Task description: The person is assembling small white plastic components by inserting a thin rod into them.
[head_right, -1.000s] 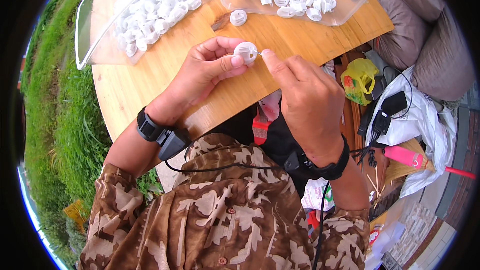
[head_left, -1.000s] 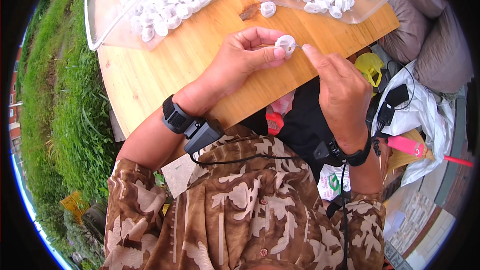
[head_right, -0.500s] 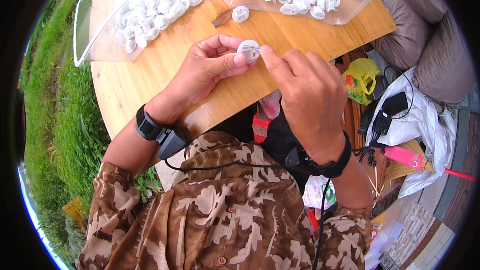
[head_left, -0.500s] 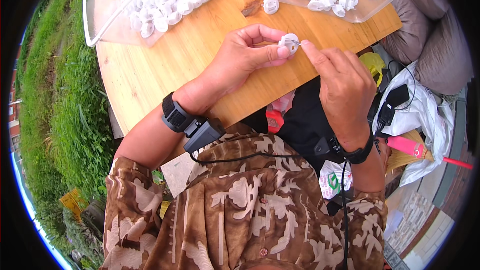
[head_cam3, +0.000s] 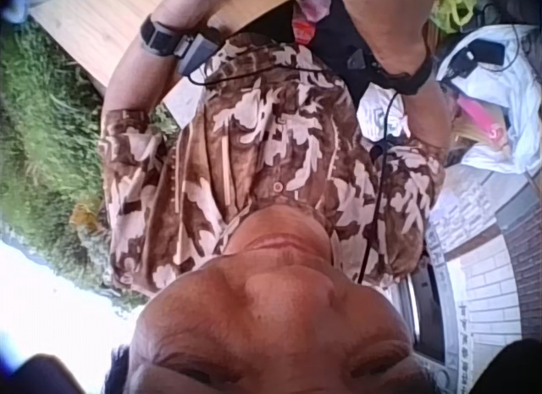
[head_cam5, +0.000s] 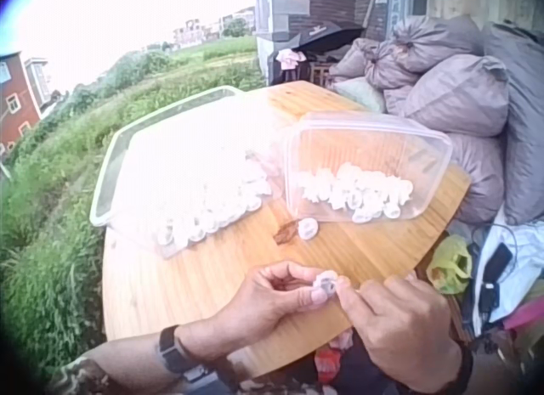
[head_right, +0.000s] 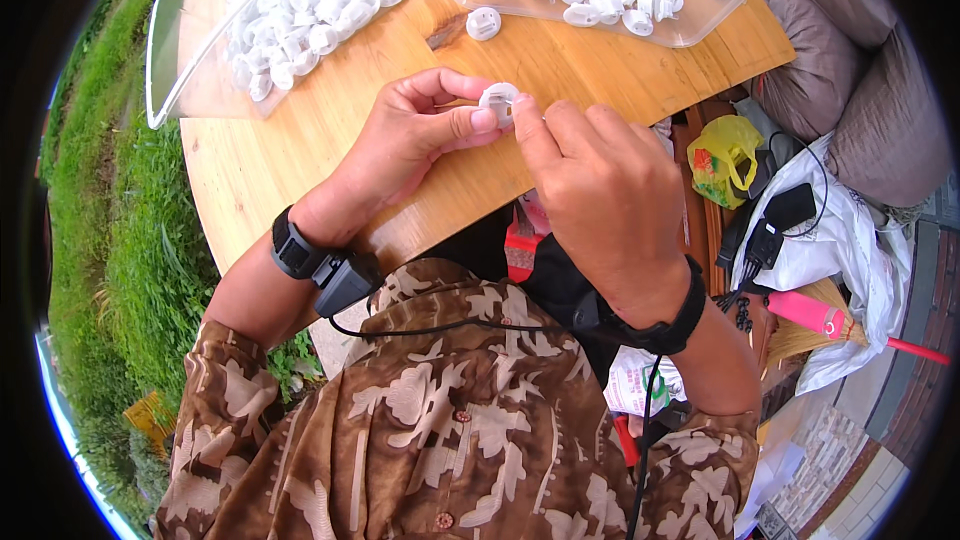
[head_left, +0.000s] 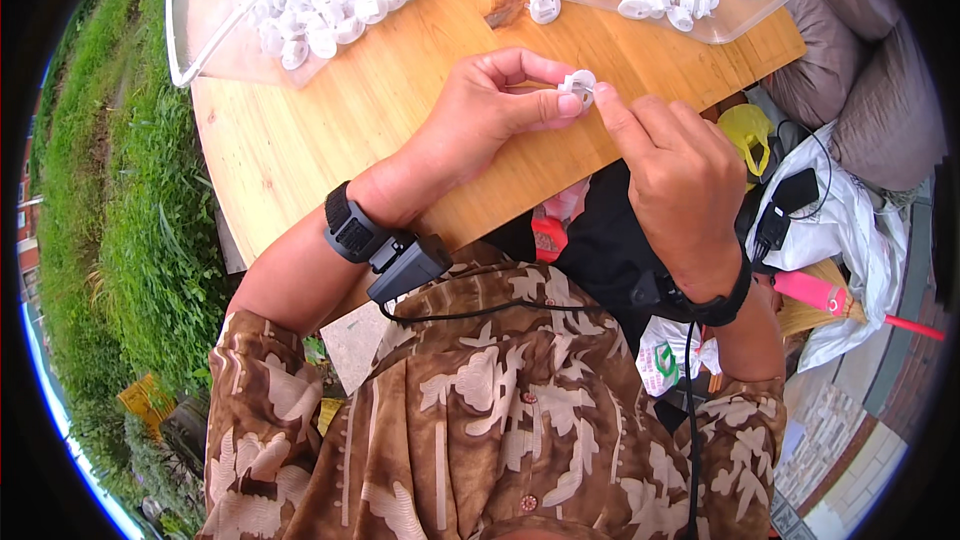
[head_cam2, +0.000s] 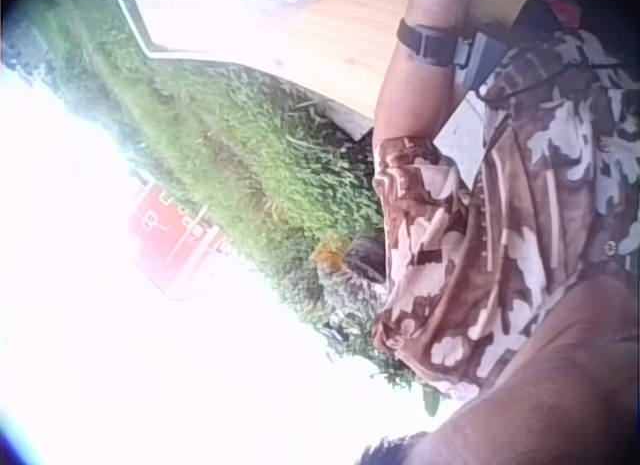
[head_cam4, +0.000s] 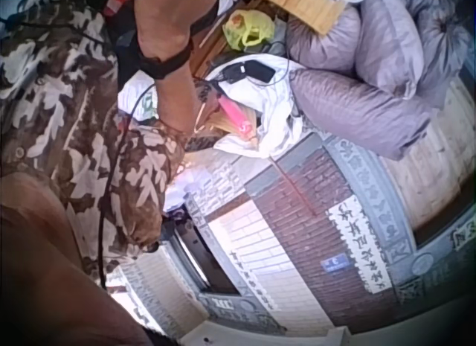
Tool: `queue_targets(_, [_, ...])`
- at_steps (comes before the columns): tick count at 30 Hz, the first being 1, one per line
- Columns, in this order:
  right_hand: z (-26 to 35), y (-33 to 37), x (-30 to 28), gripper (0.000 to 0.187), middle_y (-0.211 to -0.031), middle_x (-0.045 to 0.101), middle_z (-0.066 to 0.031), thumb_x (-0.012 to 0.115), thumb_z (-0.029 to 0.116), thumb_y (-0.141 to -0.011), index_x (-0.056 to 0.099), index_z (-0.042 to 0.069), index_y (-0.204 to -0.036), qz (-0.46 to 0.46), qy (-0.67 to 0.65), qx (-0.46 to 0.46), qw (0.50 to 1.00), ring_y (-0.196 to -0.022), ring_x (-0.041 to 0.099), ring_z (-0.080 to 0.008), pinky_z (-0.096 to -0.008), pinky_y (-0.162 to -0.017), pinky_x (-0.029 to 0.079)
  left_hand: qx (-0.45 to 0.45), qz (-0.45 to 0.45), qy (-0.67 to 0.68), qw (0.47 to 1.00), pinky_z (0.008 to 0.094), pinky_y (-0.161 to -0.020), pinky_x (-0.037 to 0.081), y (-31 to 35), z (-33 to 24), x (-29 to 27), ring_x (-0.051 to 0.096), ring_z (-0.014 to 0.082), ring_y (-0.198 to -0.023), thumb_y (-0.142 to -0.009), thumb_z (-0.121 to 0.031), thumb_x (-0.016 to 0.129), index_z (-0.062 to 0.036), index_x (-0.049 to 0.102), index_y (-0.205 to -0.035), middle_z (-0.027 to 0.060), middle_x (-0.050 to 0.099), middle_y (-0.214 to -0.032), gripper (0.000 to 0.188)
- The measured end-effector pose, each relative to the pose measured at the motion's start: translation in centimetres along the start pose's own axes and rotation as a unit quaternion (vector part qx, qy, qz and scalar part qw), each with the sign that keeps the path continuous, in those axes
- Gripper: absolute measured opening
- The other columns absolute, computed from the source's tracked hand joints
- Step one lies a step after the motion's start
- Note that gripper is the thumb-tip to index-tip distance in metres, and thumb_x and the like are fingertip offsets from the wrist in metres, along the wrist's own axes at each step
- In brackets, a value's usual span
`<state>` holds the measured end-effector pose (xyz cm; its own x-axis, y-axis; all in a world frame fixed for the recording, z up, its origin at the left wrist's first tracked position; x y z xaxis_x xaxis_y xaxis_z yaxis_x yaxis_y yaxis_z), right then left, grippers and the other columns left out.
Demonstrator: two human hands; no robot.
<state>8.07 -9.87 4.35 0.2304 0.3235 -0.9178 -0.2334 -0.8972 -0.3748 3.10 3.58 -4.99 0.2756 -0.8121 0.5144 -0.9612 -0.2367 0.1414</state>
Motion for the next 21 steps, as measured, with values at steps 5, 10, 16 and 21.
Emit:
queue_targets(5, [-0.9, -0.3, -0.2, 0.041, -0.077, 0.058, -0.0031, 0.058, -0.002, -0.070, 0.068, 0.012, -0.107, 0.003, -0.033, 0.012, 0.999, -0.067, 0.057, -0.0212, -0.0339, -0.059, 0.046, -0.013, -0.003, 0.000, 1.000, 0.0268, -0.087, 0.053, -0.2, -0.2, 0.1, 0.063, 0.0150, -0.097, -0.085, -0.006, 0.067, 0.0002, 0.061, -0.103, 0.0090, 0.065, -0.103, 0.020])
queue_targets(10, [-1.3, -0.2, -0.9, 0.043, -0.079, 0.060, -0.0052, 0.058, -0.005, -0.069, 0.067, 0.012, -0.108, -0.029, -0.057, 0.038, 0.997, -0.070, 0.059, -0.0229, -0.0351, -0.062, 0.047, -0.013, 0.003, 0.013, 1.000, 0.0269, -0.088, 0.053, -0.1, -0.3, 0.0, 0.062, 0.0151, -0.099, -0.085, -0.007, 0.067, -0.0003, 0.060, -0.104, 0.0081, 0.064, -0.105, 0.021])
queue_targets(16, [-1.2, 0.0, -0.8, 0.042, -0.079, 0.060, -0.0042, 0.059, -0.004, -0.069, 0.068, 0.012, -0.107, -0.024, -0.056, 0.024, 0.998, -0.068, 0.057, -0.0217, -0.0346, -0.061, 0.046, -0.010, 0.013, 0.010, 1.000, 0.0272, -0.088, 0.053, -0.2, -0.2, 0.0, 0.062, 0.0148, -0.099, -0.085, -0.006, 0.066, -0.0016, 0.060, -0.105, 0.0070, 0.064, -0.106, 0.021])
queue_targets(21, [-1.1, -0.1, -0.6, 0.040, -0.079, 0.060, -0.0022, 0.058, -0.002, -0.071, 0.069, 0.014, -0.107, -0.012, -0.037, 0.010, 0.999, -0.068, 0.056, -0.0200, -0.0330, -0.061, 0.045, -0.008, 0.017, 0.004, 1.000, 0.0272, -0.088, 0.053, -0.1, -0.2, 0.0, 0.062, 0.0146, -0.099, -0.085, -0.005, 0.066, -0.0016, 0.060, -0.105, 0.0074, 0.064, -0.106, 0.021])
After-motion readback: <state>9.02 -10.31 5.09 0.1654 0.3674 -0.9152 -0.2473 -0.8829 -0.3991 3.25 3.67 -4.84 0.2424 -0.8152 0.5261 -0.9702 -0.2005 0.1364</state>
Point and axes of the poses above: each hand's wrist, its own y-axis away from the middle knuckle, its own x-axis out of the palm, z = x × y, the point moved 5 cm from there along -y, towards the middle knuckle
